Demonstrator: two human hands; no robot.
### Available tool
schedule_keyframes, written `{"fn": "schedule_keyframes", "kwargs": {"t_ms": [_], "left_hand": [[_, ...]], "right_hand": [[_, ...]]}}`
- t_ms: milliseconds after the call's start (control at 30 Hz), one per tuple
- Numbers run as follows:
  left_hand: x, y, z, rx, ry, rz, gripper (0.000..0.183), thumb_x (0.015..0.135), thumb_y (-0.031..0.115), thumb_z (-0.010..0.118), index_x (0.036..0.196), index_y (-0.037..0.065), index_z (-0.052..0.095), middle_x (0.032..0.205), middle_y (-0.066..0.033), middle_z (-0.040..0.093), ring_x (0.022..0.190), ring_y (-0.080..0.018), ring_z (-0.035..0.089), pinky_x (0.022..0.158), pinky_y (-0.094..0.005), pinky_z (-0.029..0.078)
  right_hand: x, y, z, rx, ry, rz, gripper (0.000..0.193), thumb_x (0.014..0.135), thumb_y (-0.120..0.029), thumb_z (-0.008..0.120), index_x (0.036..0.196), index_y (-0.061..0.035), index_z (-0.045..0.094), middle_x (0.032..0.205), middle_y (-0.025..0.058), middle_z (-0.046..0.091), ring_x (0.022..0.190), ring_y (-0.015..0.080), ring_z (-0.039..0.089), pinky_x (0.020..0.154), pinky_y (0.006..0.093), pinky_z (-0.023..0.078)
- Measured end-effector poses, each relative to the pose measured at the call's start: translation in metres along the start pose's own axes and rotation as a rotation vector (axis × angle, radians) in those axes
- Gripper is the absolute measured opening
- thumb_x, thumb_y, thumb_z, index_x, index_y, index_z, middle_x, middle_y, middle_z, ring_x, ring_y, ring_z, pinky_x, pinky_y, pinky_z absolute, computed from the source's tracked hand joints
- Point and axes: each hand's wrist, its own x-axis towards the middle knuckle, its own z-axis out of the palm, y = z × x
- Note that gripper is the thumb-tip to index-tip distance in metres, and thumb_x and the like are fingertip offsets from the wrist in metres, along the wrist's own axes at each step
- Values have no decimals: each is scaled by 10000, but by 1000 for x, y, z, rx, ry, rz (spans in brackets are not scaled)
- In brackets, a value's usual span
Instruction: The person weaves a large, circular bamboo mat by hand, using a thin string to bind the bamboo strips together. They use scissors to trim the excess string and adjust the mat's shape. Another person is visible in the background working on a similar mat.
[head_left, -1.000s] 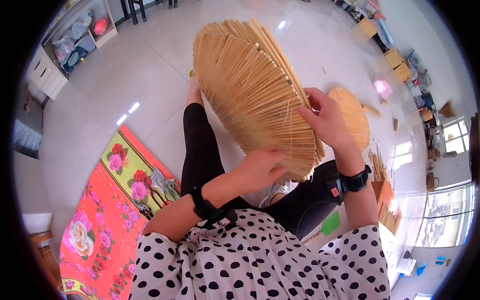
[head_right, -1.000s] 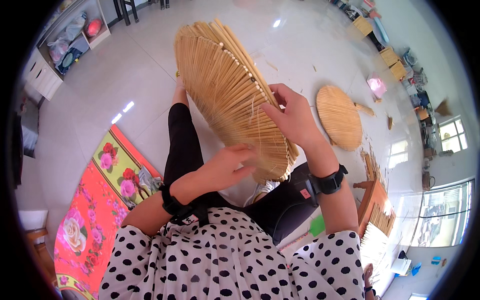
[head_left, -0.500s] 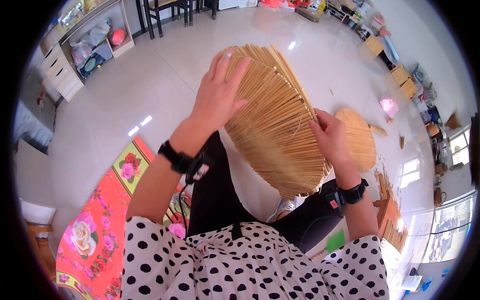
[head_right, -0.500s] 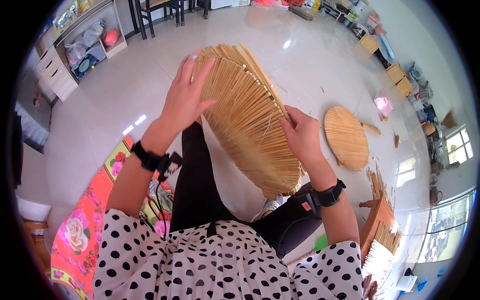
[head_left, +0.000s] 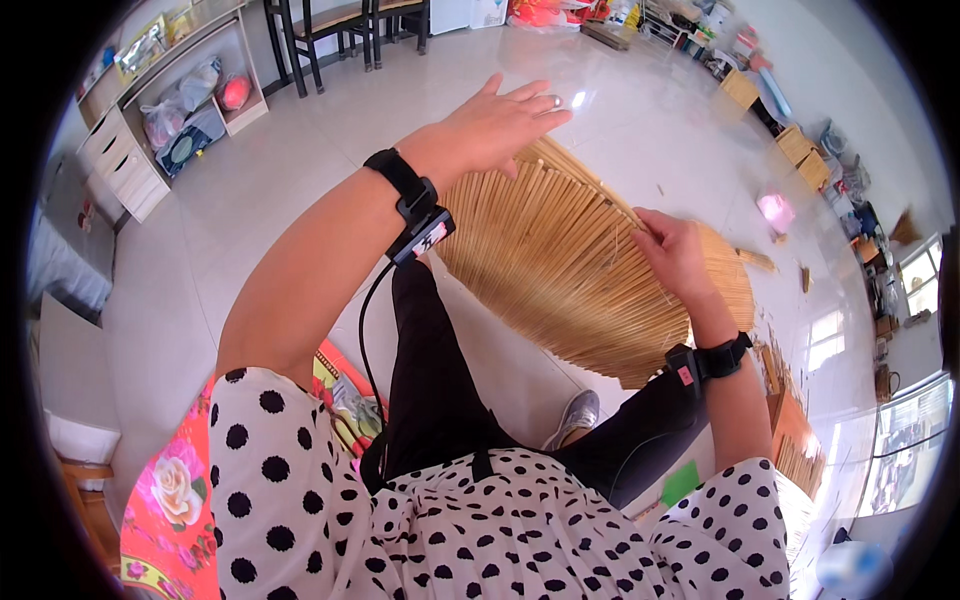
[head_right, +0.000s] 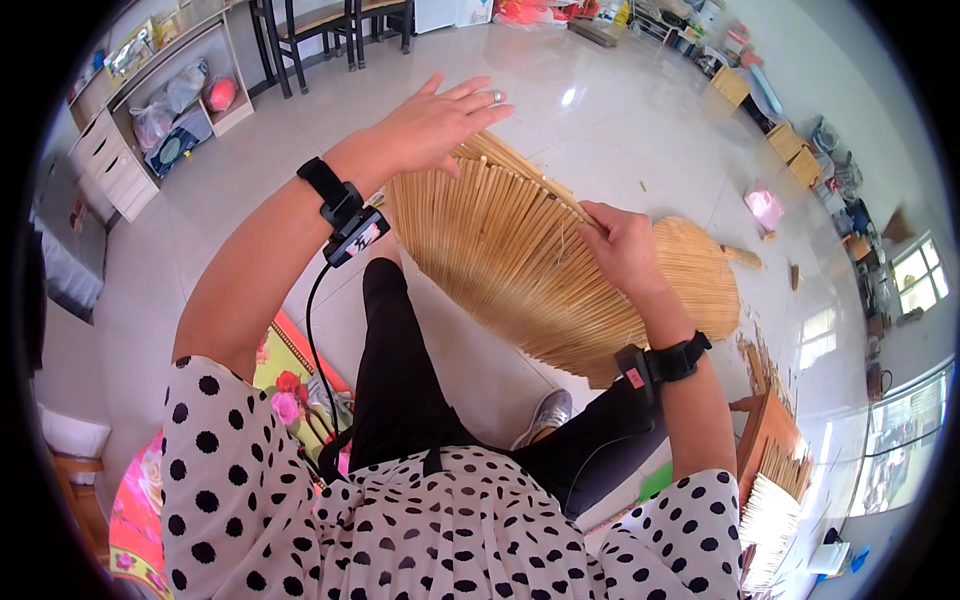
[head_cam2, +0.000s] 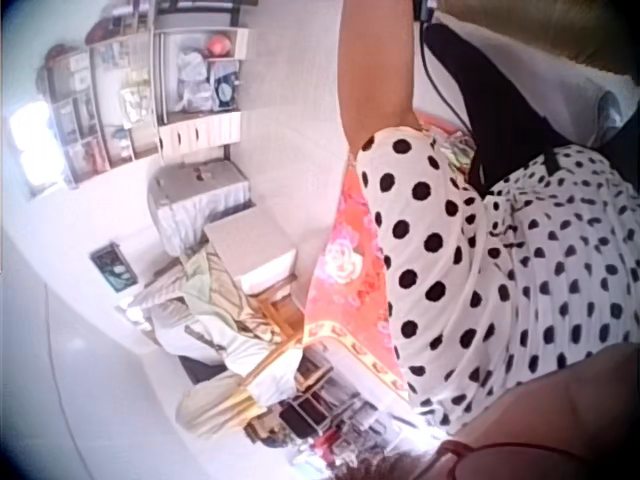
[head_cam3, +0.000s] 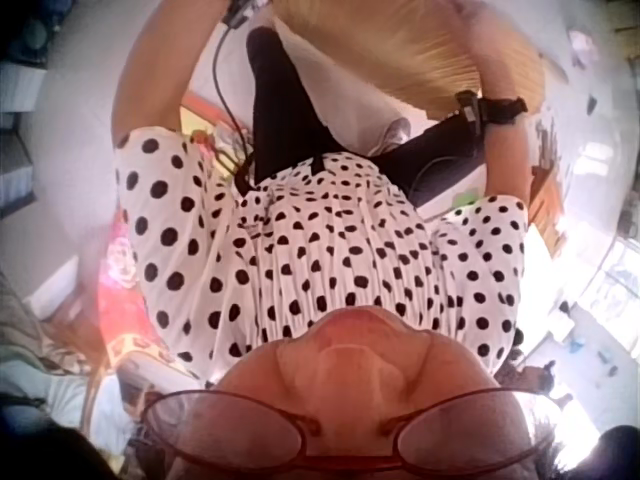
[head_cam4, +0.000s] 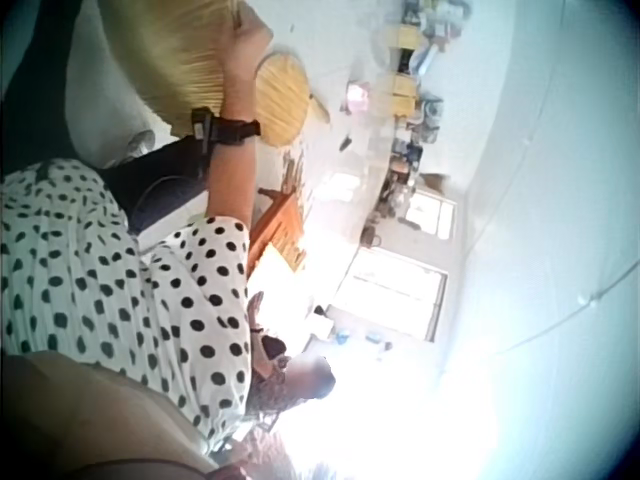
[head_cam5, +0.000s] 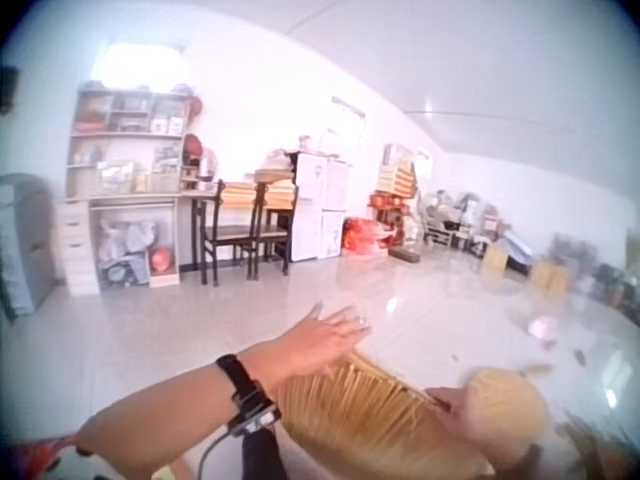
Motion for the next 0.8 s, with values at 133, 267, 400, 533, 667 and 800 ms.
{"fn": "schedule_keyframes", "kwargs": {"t_ms": [133,267,400,533,667,800], "left_hand": [[6,-2,5,-170,-80,40,769,608,179,862,1288,117,507,1281,-59,548,1267,-249,470,1018,-518,409],[5,-6,14,-292,-212,41,550,637,202,846,1096,72,573,1021,-92,625,990,-307,598,826,-431,483],[0,3,12,-434,-224,6,441,682,223,814,1029,72,588,844,-125,644,834,-339,623,722,-428,480],[1,-1,23,-535,-162,38,352,706,255,792,935,67,602,709,-145,624,752,-348,617,674,-441,465],[3,-2,21,-521,-189,20,308,717,256,783,857,53,599,692,-154,612,729,-354,609,652,-446,463],[3,5,22,-501,-154,22,293,721,248,780,822,50,589,669,-152,603,705,-359,606,636,-454,460]], "right_hand": [[3,3,-10,1,-48,-50,266,833,-51,665,1094,-4,666,843,174,688,684,223,638,682,292,513],[9,-10,-23,36,-140,-49,258,838,-19,655,1094,7,661,857,182,687,699,197,643,693,285,516],[19,-10,-32,12,-200,-58,259,845,-5,647,1103,15,657,848,175,689,709,178,640,696,283,517],[21,-5,-32,41,-227,-50,262,843,-2,648,1104,22,654,850,163,692,731,187,643,709,280,515],[25,-12,-35,35,-263,16,281,826,-28,670,1101,27,651,855,157,688,745,202,638,732,284,514],[33,-27,-34,-68,-291,12,354,778,-96,715,1104,24,650,874,169,688,768,246,654,741,313,518]]}}
